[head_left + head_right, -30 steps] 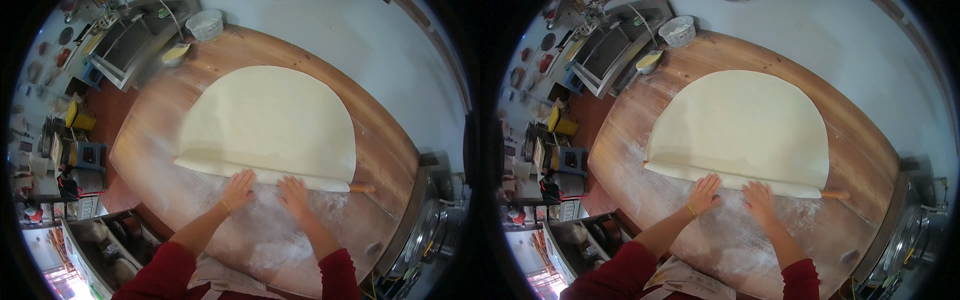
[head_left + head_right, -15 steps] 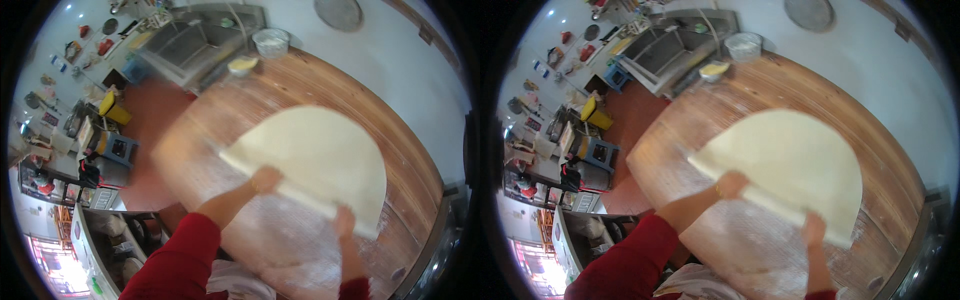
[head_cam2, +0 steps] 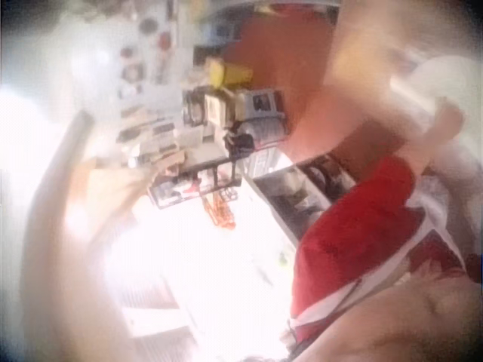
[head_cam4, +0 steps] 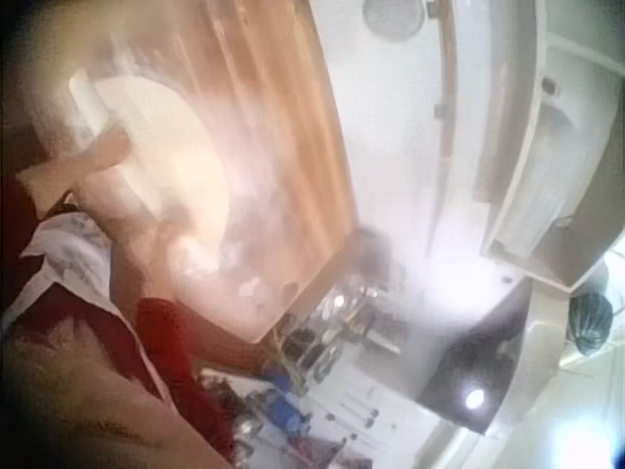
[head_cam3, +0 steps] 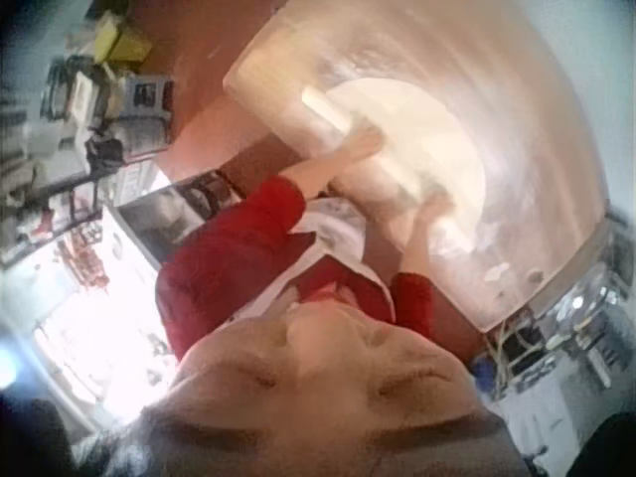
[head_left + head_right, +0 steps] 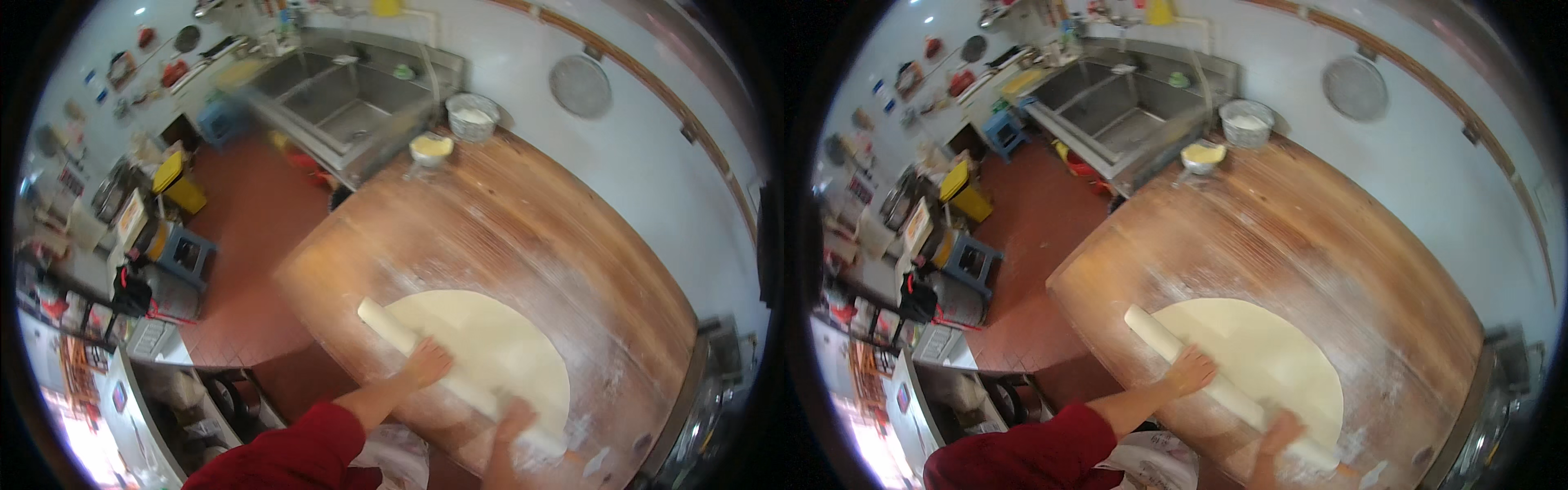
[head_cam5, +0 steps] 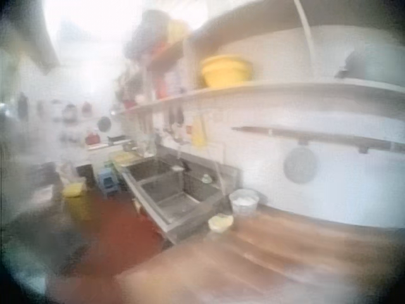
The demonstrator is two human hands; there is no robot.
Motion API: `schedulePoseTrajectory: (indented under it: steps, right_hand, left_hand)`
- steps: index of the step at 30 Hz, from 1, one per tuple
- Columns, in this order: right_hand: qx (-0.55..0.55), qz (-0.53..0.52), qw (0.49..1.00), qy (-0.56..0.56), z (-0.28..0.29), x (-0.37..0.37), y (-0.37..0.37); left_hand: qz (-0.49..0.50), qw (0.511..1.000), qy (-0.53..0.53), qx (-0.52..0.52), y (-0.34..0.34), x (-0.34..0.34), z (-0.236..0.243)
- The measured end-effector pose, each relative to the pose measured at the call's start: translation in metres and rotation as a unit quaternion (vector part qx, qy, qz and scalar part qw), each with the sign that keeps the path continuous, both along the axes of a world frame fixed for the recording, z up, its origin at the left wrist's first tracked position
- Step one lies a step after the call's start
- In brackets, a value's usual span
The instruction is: The person rolls out a piece of dough on a large wooden table using a long rolling pin. They repeatedly roll, lift, and reposition the dough to expand it into a large, thin circular sheet. Flour is sprinkled onto the dough and table to prevent sticking.
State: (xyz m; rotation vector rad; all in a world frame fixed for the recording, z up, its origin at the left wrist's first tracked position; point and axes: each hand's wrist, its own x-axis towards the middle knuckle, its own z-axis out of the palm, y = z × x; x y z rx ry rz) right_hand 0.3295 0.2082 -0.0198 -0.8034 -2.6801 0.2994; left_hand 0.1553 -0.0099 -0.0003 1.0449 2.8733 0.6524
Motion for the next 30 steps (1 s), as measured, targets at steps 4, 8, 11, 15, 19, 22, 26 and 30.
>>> schedulePoseTrajectory:
  steps: [4, 8, 11, 15, 19, 22, 26, 30]
  right_hand:
    - [0.107, -0.042, 0.993, -0.001, -0.052, -0.024, -0.009]
    - [-0.078, -0.005, 0.99, -0.115, 0.005, -0.163, 0.071]
    - [0.051, 0.003, 0.998, 0.045, 0.011, -0.15, 0.05]
    - [-0.002, -0.038, 0.999, -0.01, 0.017, -0.182, 0.049]
    - [-0.142, -0.007, 0.978, -0.155, 0.017, -0.294, 0.157]
    - [0.007, 0.057, 0.998, -0.023, -0.001, -0.297, 0.22]
    - [-0.036, -0.029, 0.981, -0.188, 0.019, -0.268, 0.219]
    - [-0.031, -0.085, 0.981, -0.169, 0.026, -0.249, 0.198]
  left_hand:
    - [0.028, 0.977, -0.164, -0.137, 0.031, -0.021, -0.023]
    - [0.08, 0.985, 0.009, -0.152, 0.098, -0.139, -0.01]
    - [-0.068, 0.994, 0.046, 0.073, 0.103, -0.104, -0.002]
    - [0.002, 0.999, 0.037, 0.003, 0.125, -0.125, -0.015]
    - [-0.041, 0.984, -0.001, -0.174, 0.224, -0.252, 0.021]
    - [-0.035, 0.982, 0.159, -0.092, 0.219, -0.299, 0.001]
    - [0.002, 0.991, 0.077, -0.112, 0.185, -0.295, -0.02]
    - [0.024, 0.985, 0.026, -0.169, 0.187, -0.287, -0.001]
